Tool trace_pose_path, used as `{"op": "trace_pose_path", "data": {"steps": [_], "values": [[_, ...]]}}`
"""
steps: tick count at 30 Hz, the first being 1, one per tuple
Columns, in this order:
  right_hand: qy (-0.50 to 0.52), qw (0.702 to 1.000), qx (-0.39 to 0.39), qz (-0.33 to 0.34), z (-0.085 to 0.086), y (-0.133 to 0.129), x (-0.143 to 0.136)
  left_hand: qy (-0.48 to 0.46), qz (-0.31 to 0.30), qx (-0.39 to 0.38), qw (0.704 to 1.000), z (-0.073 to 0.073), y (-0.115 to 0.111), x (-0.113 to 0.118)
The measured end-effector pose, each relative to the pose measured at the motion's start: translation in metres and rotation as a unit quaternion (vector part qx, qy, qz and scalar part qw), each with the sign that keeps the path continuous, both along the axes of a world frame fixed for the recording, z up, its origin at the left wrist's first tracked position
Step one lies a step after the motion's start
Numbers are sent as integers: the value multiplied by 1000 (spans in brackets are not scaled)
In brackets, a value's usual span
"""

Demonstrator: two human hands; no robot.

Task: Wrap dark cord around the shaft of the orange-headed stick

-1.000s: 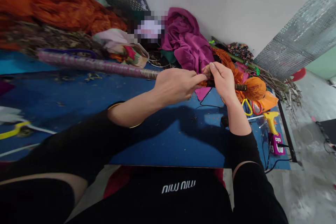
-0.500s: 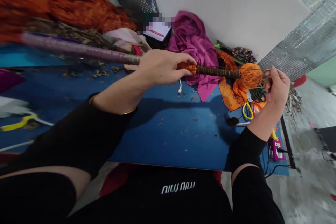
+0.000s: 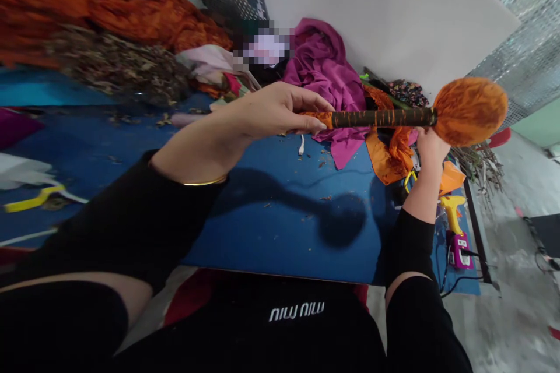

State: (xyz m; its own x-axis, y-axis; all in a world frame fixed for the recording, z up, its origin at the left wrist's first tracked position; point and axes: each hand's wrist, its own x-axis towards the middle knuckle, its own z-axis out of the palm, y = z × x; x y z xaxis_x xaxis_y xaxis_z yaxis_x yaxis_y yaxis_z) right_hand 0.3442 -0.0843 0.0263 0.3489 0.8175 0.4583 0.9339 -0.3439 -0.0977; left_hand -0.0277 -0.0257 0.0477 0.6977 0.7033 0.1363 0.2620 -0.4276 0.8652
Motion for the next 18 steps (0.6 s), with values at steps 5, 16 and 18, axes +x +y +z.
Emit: {"op": "trace_pose_path", "data": {"steps": [5,16,18], "values": [[253,934,75,243,-10,13,-72,-70,46,-46,995,2,-10,8],[341,826,197,403,-15,-15,-173,-147,104,-55,982,-4,-2,16],[295,805,294,424,-16,-17,-176,-161,86,-67,981,-6,-2,20]]}}
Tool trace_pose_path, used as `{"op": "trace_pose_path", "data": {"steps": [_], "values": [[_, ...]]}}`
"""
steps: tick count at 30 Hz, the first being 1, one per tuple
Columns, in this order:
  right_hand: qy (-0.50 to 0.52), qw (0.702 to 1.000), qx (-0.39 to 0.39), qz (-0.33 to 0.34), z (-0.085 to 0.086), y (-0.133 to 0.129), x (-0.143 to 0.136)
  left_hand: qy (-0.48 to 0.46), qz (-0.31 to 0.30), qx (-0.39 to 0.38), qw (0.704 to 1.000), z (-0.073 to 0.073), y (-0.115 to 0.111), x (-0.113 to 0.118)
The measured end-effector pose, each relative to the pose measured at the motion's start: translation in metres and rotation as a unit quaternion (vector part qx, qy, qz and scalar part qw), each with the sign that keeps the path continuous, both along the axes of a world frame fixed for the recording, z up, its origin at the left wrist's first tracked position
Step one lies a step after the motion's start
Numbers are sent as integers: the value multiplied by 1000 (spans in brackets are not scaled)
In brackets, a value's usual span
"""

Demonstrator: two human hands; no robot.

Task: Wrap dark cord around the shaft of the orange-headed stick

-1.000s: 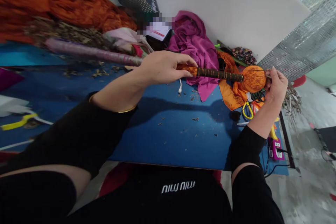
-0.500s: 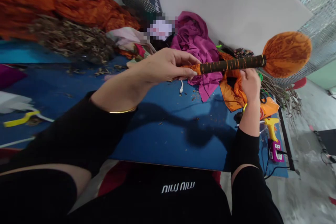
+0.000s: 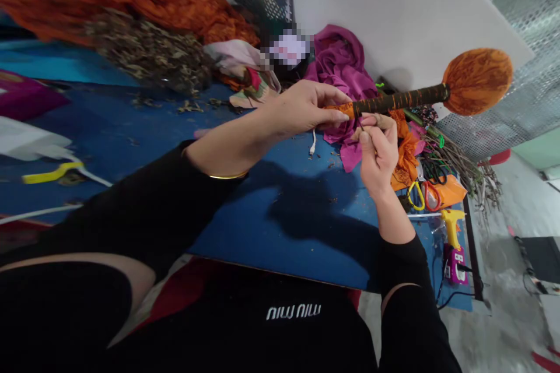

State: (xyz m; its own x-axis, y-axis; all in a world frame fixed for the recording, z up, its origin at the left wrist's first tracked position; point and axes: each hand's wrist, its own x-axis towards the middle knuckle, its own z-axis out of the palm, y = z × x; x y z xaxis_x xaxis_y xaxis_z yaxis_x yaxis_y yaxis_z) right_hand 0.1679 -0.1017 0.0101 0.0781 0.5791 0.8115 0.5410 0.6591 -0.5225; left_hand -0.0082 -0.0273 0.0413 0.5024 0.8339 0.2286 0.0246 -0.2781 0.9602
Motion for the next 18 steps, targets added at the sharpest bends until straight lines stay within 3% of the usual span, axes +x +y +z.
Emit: {"op": "trace_pose_path", "data": {"steps": [2,5,10,18], "values": [[8,998,31,52,-4,1,-3,-1,-19,5,1000,-4,0,4],[89,988,-34,118,-9,4,-9,34,-14,39,999,-12,1,12],[264,954,-133,52,1,-7,-20,118,60,101,986,-23,-2,20],[248,960,-130,23,2,-19,-29,174,71,106,976,-23,-4,21]]}}
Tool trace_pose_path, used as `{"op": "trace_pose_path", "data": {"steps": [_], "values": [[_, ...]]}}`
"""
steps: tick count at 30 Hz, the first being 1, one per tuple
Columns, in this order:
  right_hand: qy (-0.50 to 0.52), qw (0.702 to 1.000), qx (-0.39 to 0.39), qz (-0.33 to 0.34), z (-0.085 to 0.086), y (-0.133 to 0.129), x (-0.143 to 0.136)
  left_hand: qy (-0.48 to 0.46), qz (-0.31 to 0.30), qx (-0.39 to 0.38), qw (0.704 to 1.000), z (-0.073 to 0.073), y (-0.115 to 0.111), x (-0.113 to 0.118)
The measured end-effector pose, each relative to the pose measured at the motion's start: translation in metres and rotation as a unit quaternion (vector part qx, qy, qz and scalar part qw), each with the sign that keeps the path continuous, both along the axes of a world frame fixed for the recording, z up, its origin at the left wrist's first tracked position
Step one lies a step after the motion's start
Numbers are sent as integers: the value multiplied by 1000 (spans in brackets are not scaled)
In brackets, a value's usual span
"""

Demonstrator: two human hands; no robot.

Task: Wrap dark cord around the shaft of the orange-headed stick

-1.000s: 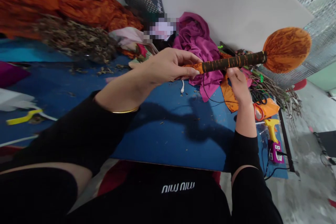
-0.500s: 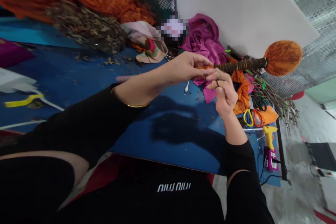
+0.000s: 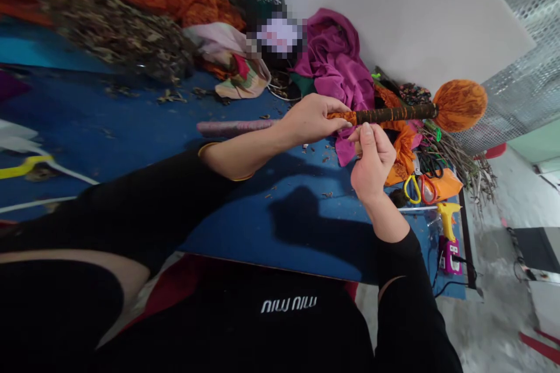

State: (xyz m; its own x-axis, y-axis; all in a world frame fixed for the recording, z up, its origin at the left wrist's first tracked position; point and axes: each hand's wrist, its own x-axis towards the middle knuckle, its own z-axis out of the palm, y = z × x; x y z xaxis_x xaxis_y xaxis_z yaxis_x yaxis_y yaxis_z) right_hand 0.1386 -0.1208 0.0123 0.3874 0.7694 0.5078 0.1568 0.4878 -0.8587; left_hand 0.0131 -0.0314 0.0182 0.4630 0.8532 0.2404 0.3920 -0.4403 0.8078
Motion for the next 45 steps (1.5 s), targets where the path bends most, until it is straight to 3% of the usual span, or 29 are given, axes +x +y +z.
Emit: {"op": "trace_pose_path", "data": {"steps": [4,8,11,20,27,33,45], "values": [[-123,991,43,28,2,2,11,52,17,5,999,5,4,-4],[-314,940,119,-63,15,-1,27,72,26,14,997,8,5,-8],[-371,918,97,-100,25,-4,35,73,20,16,997,8,4,-8],[-395,908,62,-121,32,-9,41,86,2,0,996,7,-2,-5],[-300,953,40,-16,26,-5,40,67,-10,-7,998,3,0,-4],[-288,956,44,32,20,7,47,87,-32,-5,996,1,-1,-2],[-258,964,-23,53,13,28,56,162,-32,31,986,5,-11,-3]]}}
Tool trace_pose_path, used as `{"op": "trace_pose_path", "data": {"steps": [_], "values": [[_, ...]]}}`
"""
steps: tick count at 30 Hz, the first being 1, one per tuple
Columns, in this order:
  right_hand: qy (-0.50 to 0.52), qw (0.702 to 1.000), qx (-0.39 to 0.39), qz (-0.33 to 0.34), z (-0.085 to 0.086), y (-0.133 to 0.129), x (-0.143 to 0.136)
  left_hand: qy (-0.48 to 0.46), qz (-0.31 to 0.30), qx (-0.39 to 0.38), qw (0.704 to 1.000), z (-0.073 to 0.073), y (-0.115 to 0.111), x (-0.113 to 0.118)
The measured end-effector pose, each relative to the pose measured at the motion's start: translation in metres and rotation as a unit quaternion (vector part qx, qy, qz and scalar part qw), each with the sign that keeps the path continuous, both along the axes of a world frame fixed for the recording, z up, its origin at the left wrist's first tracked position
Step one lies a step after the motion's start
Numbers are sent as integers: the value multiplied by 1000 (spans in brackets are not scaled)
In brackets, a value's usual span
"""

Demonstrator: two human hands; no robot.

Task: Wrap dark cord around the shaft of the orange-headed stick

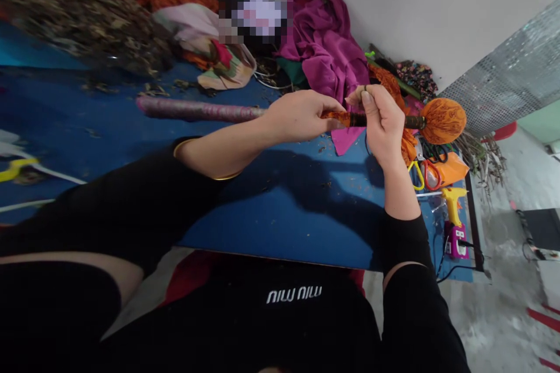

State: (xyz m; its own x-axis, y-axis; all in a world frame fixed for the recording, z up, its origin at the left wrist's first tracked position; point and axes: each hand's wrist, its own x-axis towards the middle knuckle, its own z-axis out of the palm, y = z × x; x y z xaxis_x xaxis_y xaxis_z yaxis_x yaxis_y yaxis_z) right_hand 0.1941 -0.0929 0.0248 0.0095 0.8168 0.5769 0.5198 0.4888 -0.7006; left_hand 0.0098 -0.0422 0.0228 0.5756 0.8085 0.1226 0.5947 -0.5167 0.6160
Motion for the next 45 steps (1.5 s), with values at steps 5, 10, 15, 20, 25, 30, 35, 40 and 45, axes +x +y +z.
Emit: {"op": "trace_pose_path", "data": {"steps": [5,10,15,20,25,30,35,40,45], "values": [[13,998,-54,13,-1,6,2,44,1,78,996,1,-10,1],[32,997,-73,8,-5,11,8,100,-14,142,985,0,-15,3],[61,995,-82,-1,-9,15,13,125,-30,160,979,-3,-14,4],[86,989,-117,4,-13,20,16,166,-49,176,969,1,-19,4],[71,992,-104,-2,-18,24,19,184,-60,229,954,3,-21,2],[107,988,-112,14,-17,23,17,177,-71,235,953,-3,-17,4],[219,970,-104,3,9,11,32,158,-27,221,962,3,-14,-2],[217,973,-60,-54,50,-23,65,137,26,177,974,17,-4,-13],[230,966,-15,-120,65,-40,100,113,36,153,981,25,6,-23]]}}
